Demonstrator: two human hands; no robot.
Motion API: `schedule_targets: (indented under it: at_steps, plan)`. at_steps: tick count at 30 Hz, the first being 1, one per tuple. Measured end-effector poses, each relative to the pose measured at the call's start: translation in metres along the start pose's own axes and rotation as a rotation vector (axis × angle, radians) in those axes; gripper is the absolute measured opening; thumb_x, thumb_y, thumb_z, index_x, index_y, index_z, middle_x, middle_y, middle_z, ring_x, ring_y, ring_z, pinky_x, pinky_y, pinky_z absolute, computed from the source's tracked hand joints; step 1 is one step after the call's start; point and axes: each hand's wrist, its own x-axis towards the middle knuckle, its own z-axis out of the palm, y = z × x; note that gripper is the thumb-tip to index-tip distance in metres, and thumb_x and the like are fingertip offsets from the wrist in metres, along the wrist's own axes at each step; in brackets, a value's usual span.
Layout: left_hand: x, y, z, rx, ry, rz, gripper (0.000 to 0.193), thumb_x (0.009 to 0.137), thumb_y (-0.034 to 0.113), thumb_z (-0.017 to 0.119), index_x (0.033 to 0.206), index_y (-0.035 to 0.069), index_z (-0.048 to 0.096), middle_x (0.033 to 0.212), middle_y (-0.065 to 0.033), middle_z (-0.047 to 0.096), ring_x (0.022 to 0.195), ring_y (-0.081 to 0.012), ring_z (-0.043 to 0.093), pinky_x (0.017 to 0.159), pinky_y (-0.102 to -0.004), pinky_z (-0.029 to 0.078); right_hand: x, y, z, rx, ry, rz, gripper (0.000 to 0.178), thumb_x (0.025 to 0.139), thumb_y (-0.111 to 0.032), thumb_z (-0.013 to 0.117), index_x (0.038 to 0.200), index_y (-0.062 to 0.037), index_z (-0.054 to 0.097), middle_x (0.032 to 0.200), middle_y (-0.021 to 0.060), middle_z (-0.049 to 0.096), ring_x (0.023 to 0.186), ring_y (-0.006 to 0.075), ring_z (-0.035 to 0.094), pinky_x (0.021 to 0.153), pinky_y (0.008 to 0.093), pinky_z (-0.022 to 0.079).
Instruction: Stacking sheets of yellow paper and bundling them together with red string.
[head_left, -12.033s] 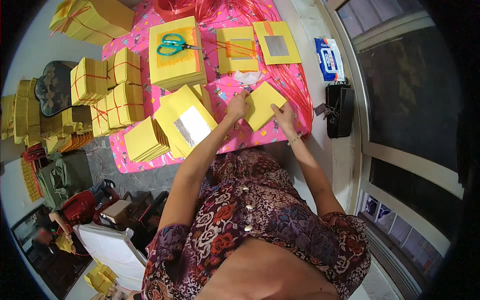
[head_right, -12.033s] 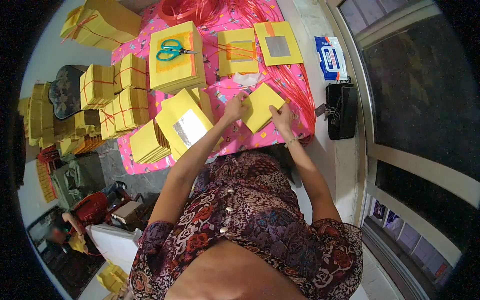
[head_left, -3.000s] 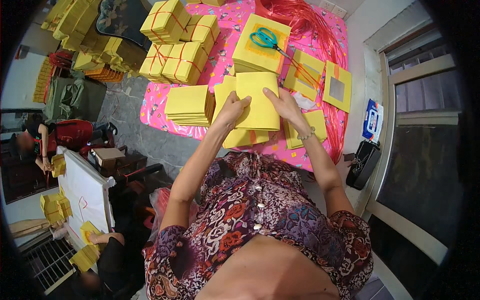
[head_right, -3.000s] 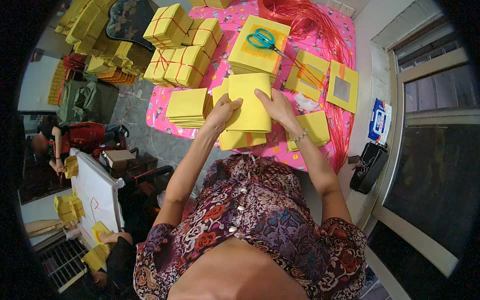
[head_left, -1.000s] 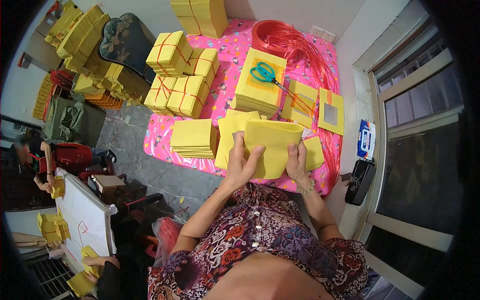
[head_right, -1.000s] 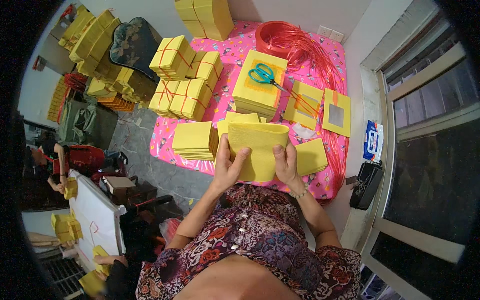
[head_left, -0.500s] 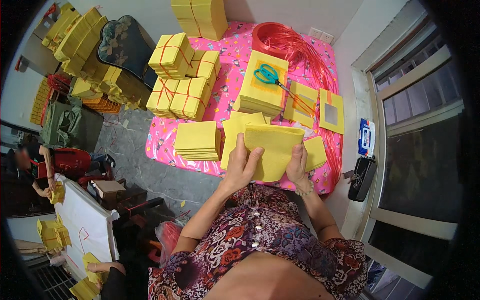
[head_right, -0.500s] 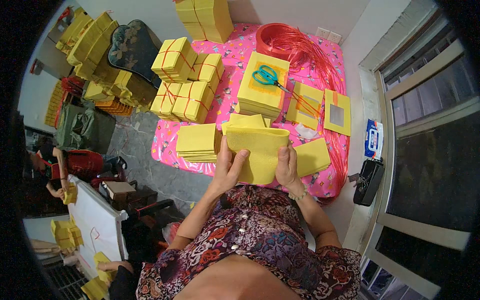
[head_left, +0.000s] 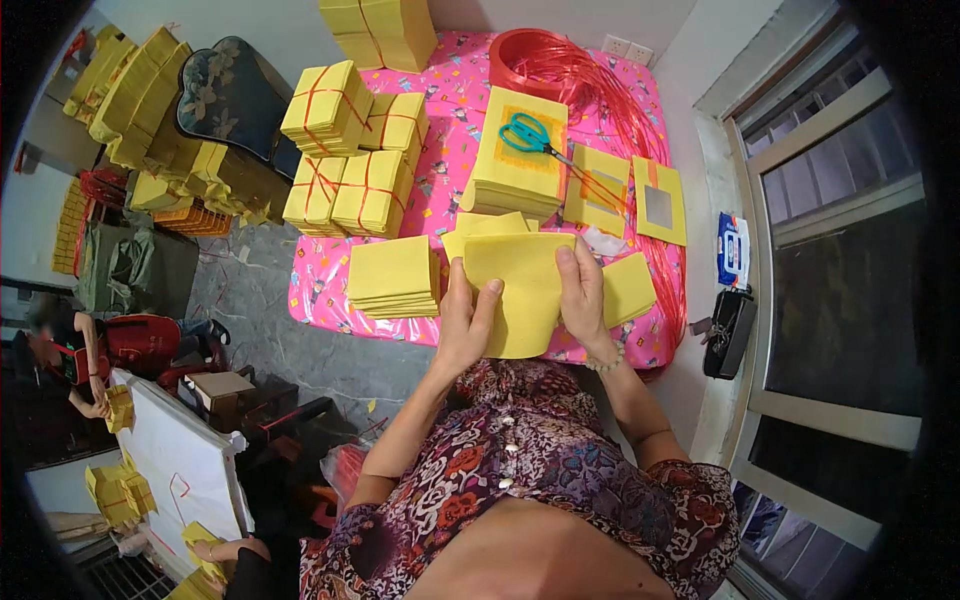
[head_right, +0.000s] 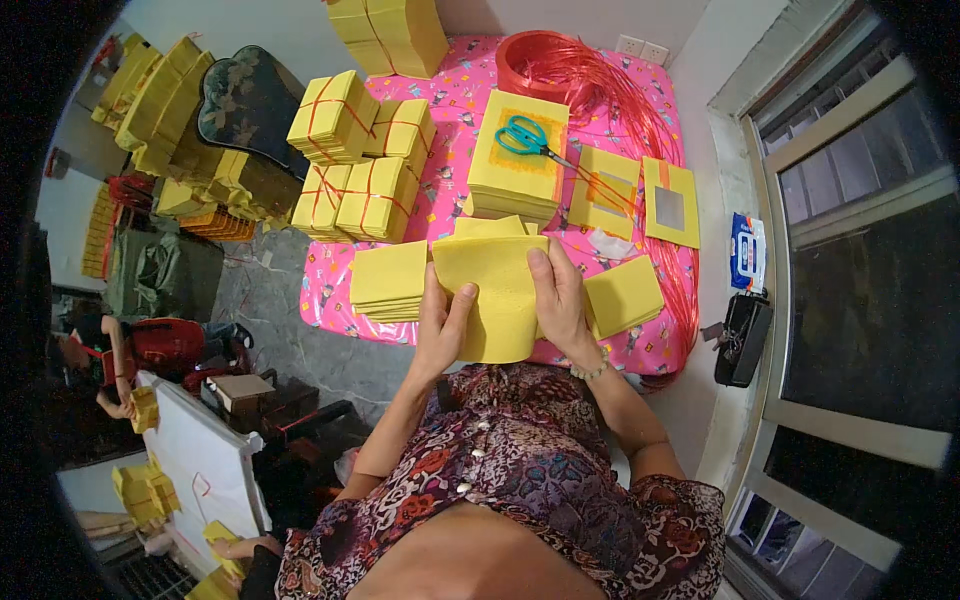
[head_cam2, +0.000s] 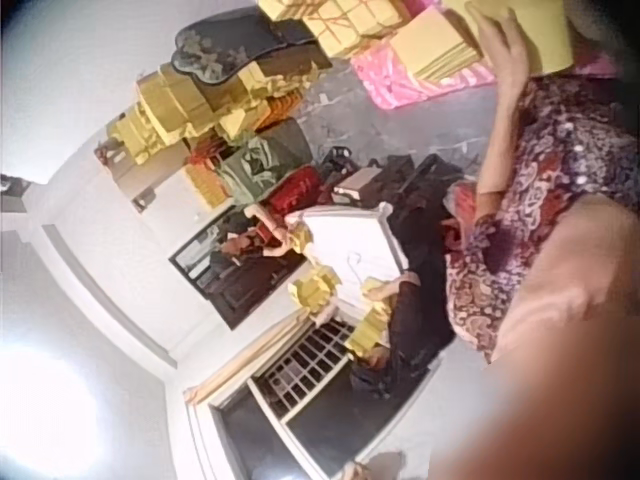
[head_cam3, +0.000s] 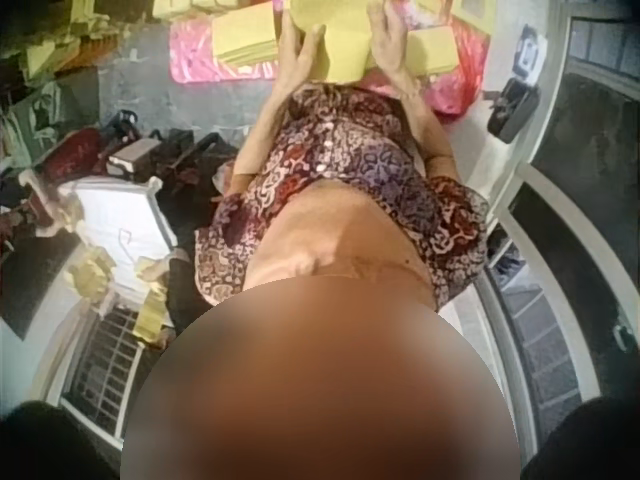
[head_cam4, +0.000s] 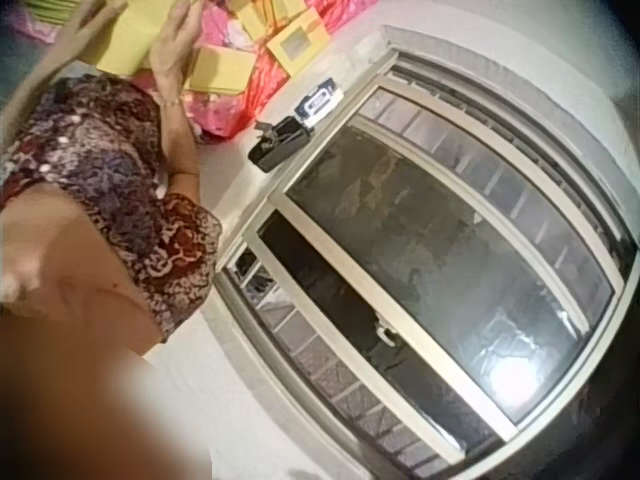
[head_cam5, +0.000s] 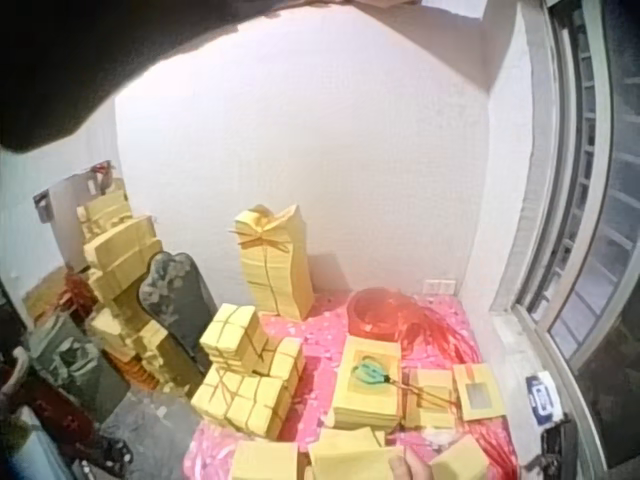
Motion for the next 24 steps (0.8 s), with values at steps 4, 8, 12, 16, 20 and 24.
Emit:
schedule_targets:
  at_steps: [4, 8, 12, 16, 20, 24]
  plan:
    - [0.003, -0.007, -0.002, -0.377, 0.056, -0.088, 0.028, 0.093, 0.007, 0.049, 0.118, -0.001, 0.040, 0.107, -0.0094, 0.053, 0.100, -0.0141, 0.049, 0.088, -0.0289, 0.041, -0.005, 0.013, 0.005, 0.152, -0.139, 0.129, 0.032, 0.098, -0.028, 0.047, 0.100, 0.0028, 0.057, 0.074, 0.0033, 0.059, 0.068, 0.0087, 0.050, 0.063, 0.0261, 0.044]
    - [0.004, -0.021, -0.008, -0.326, 0.045, -0.105, 0.035, 0.093, 0.005, 0.049, 0.125, -0.001, 0.037, 0.110, -0.0104, 0.052, 0.102, -0.0159, 0.050, 0.088, -0.0288, 0.041, -0.012, 0.033, 0.010, 0.015, -0.217, 0.262, 0.037, 0.094, -0.032, 0.054, 0.090, 0.0042, 0.062, 0.073, 0.0027, 0.063, 0.063, 0.0072, 0.050, 0.056, 0.0275, 0.042]
    - [0.004, -0.033, -0.014, -0.362, 0.036, -0.150, 0.038, 0.093, 0.006, 0.049, 0.128, -0.001, 0.036, 0.114, -0.0103, 0.052, 0.104, -0.0165, 0.050, 0.090, -0.0291, 0.040, -0.018, 0.042, 0.014, -0.057, -0.253, 0.306, 0.040, 0.092, -0.034, 0.057, 0.087, 0.0050, 0.063, 0.065, 0.0010, 0.058, 0.059, 0.0064, 0.048, 0.051, 0.0285, 0.040]
    - [0.006, -0.037, -0.020, -0.314, 0.005, -0.240, 0.040, 0.093, 0.005, 0.049, 0.129, 0.000, 0.035, 0.117, -0.0108, 0.051, 0.107, -0.0166, 0.049, 0.092, -0.0291, 0.039, -0.024, 0.042, 0.012, 0.006, -0.332, 0.358, 0.040, 0.092, -0.034, 0.057, 0.089, 0.0053, 0.064, 0.064, 0.0016, 0.059, 0.060, 0.0065, 0.050, 0.053, 0.0281, 0.042]
    - [0.013, -0.038, -0.013, -0.337, 0.024, -0.149, 0.039, 0.093, 0.005, 0.048, 0.129, -0.001, 0.035, 0.115, -0.0109, 0.052, 0.105, -0.0164, 0.050, 0.090, -0.0292, 0.040, -0.024, 0.052, 0.012, 0.059, -0.310, 0.372, 0.039, 0.092, -0.032, 0.058, 0.090, 0.0053, 0.065, 0.068, 0.0036, 0.062, 0.062, 0.0059, 0.053, 0.053, 0.0270, 0.042]
    - [0.015, -0.034, -0.011, -0.322, 0.026, -0.125, 0.037, 0.093, 0.004, 0.047, 0.128, -0.001, 0.035, 0.112, -0.0106, 0.053, 0.101, -0.0162, 0.051, 0.088, -0.0295, 0.041, -0.025, 0.057, 0.001, 0.060, -0.459, 0.411, 0.033, 0.094, -0.025, 0.055, 0.098, 0.0064, 0.064, 0.079, -0.0009, 0.065, 0.071, 0.0039, 0.055, 0.061, 0.0234, 0.047]
